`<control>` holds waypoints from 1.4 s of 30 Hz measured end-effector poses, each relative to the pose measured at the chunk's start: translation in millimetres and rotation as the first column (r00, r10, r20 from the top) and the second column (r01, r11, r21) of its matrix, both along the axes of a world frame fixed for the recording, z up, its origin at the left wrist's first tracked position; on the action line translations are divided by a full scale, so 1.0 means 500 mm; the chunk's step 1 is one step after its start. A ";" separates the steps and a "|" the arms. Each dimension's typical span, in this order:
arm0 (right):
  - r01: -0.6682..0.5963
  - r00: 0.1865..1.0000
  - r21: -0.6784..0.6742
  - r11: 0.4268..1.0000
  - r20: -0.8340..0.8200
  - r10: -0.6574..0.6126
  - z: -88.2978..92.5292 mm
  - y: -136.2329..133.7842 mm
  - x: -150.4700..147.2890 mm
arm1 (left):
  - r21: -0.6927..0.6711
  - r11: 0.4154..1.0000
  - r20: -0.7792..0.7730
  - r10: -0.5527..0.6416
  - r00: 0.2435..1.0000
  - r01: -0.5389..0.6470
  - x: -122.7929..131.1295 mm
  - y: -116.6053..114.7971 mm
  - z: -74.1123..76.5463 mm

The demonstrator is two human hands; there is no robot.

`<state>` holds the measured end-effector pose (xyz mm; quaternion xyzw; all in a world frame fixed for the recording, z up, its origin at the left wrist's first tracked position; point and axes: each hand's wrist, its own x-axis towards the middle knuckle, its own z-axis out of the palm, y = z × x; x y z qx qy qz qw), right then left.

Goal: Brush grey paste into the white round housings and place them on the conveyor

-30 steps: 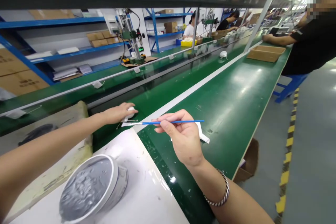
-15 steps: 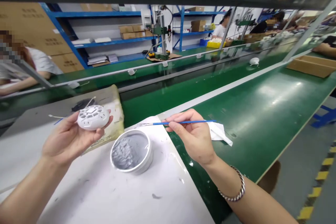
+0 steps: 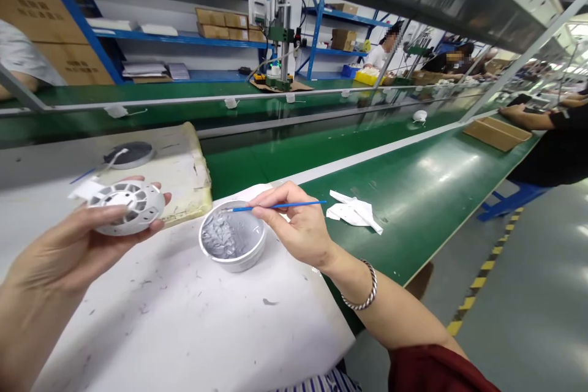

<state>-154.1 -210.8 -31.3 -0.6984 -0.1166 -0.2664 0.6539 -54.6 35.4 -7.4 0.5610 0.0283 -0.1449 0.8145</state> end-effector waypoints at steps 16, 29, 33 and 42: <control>0.001 0.998 -0.159 0.987 0.062 0.009 -0.008 0.000 0.000 | -0.137 0.984 -0.013 0.113 0.994 -0.113 -0.016 -0.011 0.017; -0.105 0.994 -0.119 0.987 -0.045 0.100 -0.016 0.016 0.023 | -0.056 0.990 -0.060 0.128 0.990 -0.131 -0.015 -0.007 0.021; -0.159 0.970 0.130 0.979 -0.163 0.179 -0.022 0.018 0.029 | -0.103 0.983 -0.063 0.149 0.987 -0.155 -0.013 -0.008 0.027; -0.033 0.930 0.529 0.848 -0.294 0.220 -0.024 -0.013 0.041 | -0.100 0.975 -0.026 0.197 0.980 -0.199 -0.005 -0.003 0.022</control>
